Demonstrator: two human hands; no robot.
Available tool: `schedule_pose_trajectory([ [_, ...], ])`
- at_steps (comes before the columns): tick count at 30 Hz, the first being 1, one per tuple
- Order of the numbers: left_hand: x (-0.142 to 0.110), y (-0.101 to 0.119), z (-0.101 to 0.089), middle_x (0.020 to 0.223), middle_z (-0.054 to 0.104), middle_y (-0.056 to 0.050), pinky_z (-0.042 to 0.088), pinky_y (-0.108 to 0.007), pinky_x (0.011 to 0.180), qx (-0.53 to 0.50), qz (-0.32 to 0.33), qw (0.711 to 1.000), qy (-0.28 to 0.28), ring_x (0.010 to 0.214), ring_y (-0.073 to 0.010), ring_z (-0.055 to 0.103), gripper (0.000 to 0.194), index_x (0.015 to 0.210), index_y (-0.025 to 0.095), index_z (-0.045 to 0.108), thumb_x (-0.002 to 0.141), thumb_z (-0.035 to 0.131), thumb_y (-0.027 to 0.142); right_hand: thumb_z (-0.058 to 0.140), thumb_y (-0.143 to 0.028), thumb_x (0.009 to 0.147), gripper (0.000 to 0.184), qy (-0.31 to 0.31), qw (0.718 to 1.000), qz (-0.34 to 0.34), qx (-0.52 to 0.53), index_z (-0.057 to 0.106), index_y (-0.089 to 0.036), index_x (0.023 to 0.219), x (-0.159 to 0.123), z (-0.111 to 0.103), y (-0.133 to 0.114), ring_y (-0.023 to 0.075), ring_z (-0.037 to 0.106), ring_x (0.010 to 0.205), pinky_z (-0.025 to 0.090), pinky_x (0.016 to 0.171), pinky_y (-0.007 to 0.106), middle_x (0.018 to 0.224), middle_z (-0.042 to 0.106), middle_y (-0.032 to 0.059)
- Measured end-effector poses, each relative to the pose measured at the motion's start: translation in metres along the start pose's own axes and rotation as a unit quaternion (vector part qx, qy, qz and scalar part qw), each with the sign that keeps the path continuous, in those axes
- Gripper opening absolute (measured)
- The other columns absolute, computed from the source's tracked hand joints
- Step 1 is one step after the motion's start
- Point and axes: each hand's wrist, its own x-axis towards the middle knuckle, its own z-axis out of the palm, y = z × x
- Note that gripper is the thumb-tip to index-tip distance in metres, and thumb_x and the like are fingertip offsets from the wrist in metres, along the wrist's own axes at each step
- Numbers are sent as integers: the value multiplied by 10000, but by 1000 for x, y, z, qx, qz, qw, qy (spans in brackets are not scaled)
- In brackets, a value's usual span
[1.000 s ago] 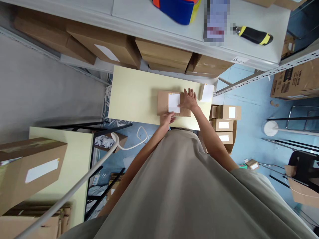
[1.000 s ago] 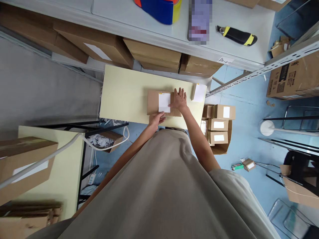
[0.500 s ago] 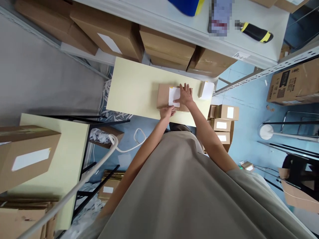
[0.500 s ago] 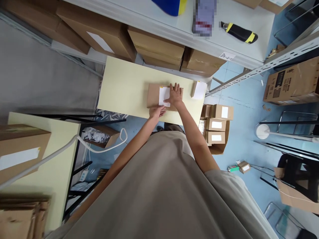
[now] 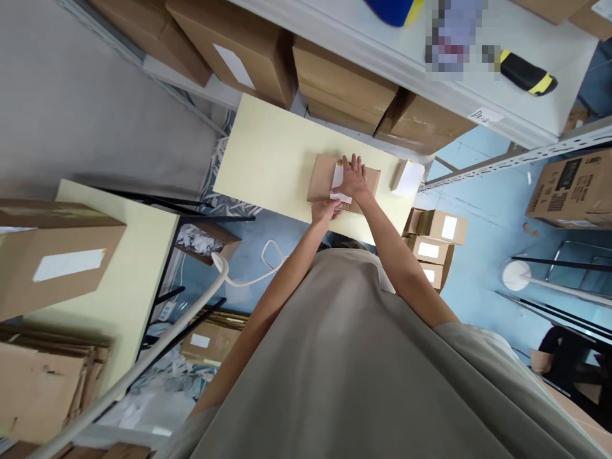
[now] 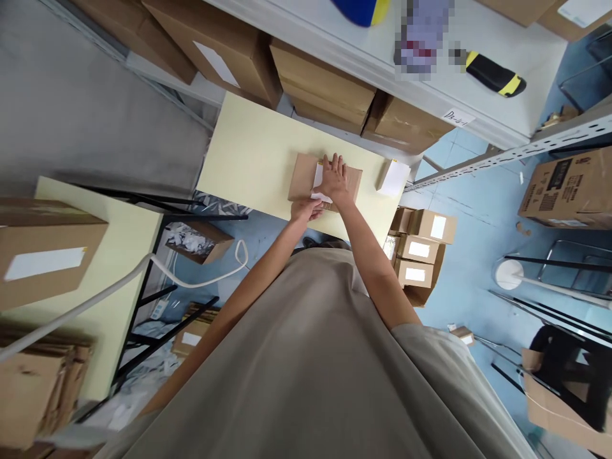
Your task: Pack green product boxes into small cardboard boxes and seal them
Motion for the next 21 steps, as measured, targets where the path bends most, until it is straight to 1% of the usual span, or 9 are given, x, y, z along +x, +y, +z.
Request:
schedule_pose_trajectory([
  [2,-3,3,-1,868,837,-105,566,-261,681,3,-7,1000,6,773,-196,807,154,794,165,748,826,891,214,942,-781,678,1597,-14,1000,-16,11,18,-137,1811,2,-2,-2,487,-159,1715,-63,1360,690,1862,-165,226],
  [3,-4,4,-2,858,836,-103,565,-258,676,2,-6,1000,6,765,-194,804,138,795,163,753,833,880,202,940,-785,677,1592,-20,999,-21,15,30,-137,1811,0,-4,2,488,-157,1715,-70,1358,689,1862,-168,225],
  [5,-8,6,-4,848,835,-96,571,-262,676,-3,0,1000,6,750,-194,796,120,799,163,765,835,875,192,929,-790,688,1570,-29,999,-26,18,48,-135,1811,-7,-9,14,484,-150,1718,-73,1357,687,1861,-170,223],
  [7,-12,8,-6,849,834,-91,581,-269,682,-5,11,1000,5,729,-191,786,127,800,162,773,821,892,200,916,-775,718,1536,-35,999,-25,14,51,-129,1811,-16,-16,32,470,-147,1722,-67,1359,678,1862,-162,228],
  [10,-17,9,-8,858,833,-91,579,-269,671,-1,18,1000,7,682,-174,765,161,779,158,772,808,915,226,912,-701,763,1487,-44,999,-19,1,33,-113,1808,-28,-24,57,450,-146,1727,-54,1365,664,1862,-140,240],
  [13,-19,11,-7,872,836,-97,569,-258,658,2,8,1000,15,684,-173,769,185,760,158,768,805,925,246,911,-666,768,1467,-42,999,-22,0,30,-127,1810,-30,-23,67,454,-140,1727,-68,1355,685,1864,-148,228],
  [16,-18,12,-5,872,837,-98,570,-255,675,-6,-9,1000,29,731,-191,792,191,777,162,778,786,947,248,894,-711,759,1488,-36,999,-34,4,8,-141,1811,-24,-15,56,474,-149,1720,-97,1339,715,1863,-176,213],
  [21,-15,12,-1,902,837,-111,583,-288,716,-20,-26,998,58,721,-195,792,152,789,153,794,830,927,212,802,-758,833,1420,-37,997,-68,-11,-31,-147,1807,-12,2,15,469,-202,1711,-96,1347,710,1866,-184,195],
])
